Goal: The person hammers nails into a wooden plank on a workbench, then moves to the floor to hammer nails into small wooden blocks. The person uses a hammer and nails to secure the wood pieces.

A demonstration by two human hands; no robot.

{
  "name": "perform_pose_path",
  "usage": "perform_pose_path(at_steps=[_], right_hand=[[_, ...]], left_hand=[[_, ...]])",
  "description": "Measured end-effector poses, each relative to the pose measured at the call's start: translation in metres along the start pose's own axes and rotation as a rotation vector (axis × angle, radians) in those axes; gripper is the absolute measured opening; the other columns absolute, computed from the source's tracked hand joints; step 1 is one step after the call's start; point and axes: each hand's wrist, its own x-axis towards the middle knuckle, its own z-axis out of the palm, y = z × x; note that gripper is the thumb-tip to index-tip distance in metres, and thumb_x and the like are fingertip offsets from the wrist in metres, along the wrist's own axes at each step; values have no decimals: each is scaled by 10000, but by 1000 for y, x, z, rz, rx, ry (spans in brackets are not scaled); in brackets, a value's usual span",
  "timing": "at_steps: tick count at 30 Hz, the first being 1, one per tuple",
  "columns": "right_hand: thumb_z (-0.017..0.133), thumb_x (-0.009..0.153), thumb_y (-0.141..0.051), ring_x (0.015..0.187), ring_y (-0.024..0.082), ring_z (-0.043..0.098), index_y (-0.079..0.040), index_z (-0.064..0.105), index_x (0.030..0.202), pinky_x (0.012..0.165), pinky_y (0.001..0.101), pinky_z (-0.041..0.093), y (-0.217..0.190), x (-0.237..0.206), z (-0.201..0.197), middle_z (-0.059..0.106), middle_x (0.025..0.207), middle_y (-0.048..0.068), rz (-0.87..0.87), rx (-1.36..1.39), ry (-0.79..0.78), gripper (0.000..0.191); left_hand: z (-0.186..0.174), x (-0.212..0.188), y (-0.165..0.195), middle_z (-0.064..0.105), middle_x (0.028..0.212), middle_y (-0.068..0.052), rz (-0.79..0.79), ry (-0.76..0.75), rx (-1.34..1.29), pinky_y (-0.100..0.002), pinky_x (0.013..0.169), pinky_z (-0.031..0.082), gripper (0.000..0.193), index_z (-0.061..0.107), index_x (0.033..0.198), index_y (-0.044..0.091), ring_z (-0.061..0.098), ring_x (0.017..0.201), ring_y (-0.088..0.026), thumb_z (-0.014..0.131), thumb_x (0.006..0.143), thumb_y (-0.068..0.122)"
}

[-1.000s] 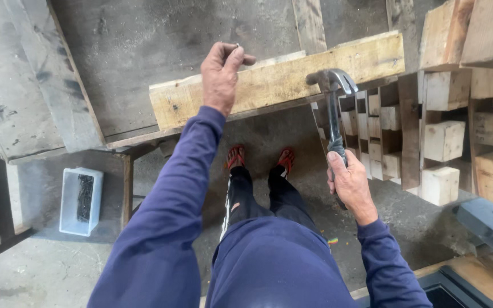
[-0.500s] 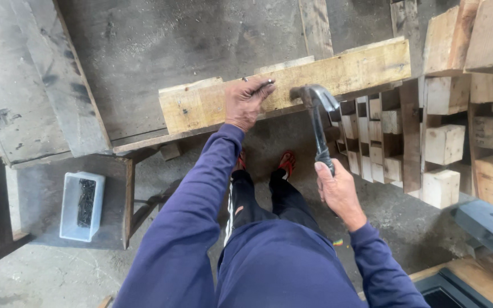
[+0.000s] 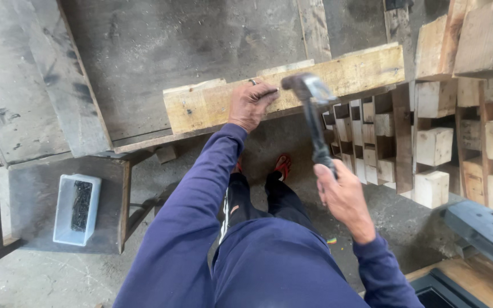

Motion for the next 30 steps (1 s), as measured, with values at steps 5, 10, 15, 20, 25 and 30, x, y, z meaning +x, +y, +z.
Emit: perform_pose_path(at_steps=[5, 10, 15, 20, 25, 30], right_hand=[[628, 1062, -451, 641, 129, 649, -71, 620, 1182, 549, 261, 588, -50, -26, -29, 646, 835, 40, -784, 403, 37, 398], [627, 1017, -526, 647, 110, 614, -114, 577, 1077, 567, 252, 554, -41, 8, -6, 630, 809, 17, -960, 327, 97, 419], [599, 1018, -442, 529, 132, 548, -62, 577, 1046, 458, 281, 478, 13, 22, -10, 583, 689, 45, 15, 32, 36, 382], [581, 1080, -414, 590, 120, 595, -76, 604, 1163, 504, 246, 513, -35, -5, -96, 623, 764, 38, -817, 496, 64, 349], [600, 1065, -358, 578, 137, 579, -48, 599, 1058, 499, 267, 493, -72, -10, -83, 607, 736, 59, -1161, 556, 270, 310], [619, 1050, -302, 567, 155, 563, -19, 593, 954, 494, 289, 473, -7, 29, 2, 590, 708, 80, -59, -320, 76, 300]], left_hand=[[-17, 18, -7, 676, 952, -66, 76, 311, 96, -273, 696, 574, 261, 740, 1256, 129, 607, 826, -130, 651, 1011, 110], [-26, 30, -16, 673, 1171, -111, 126, 688, 203, -355, 892, 590, 238, 588, 1331, 90, 676, 1057, -201, 533, 1105, 140], [-21, 28, -13, 666, 1133, -157, 152, 731, 204, -400, 903, 567, 200, 559, 1258, 55, 665, 1039, -262, 522, 1093, 162], [-21, 34, -11, 675, 1048, -133, 83, 703, 99, -355, 819, 571, 159, 574, 1200, 56, 687, 922, -236, 539, 1083, 157], [-22, 33, -14, 667, 1017, -137, 79, 702, 103, -361, 818, 565, 147, 581, 1177, 53, 676, 898, -248, 546, 1078, 157], [-28, 35, -9, 663, 1035, -152, 133, 713, 156, -399, 843, 542, 161, 579, 1180, 50, 662, 939, -277, 503, 1089, 160]])
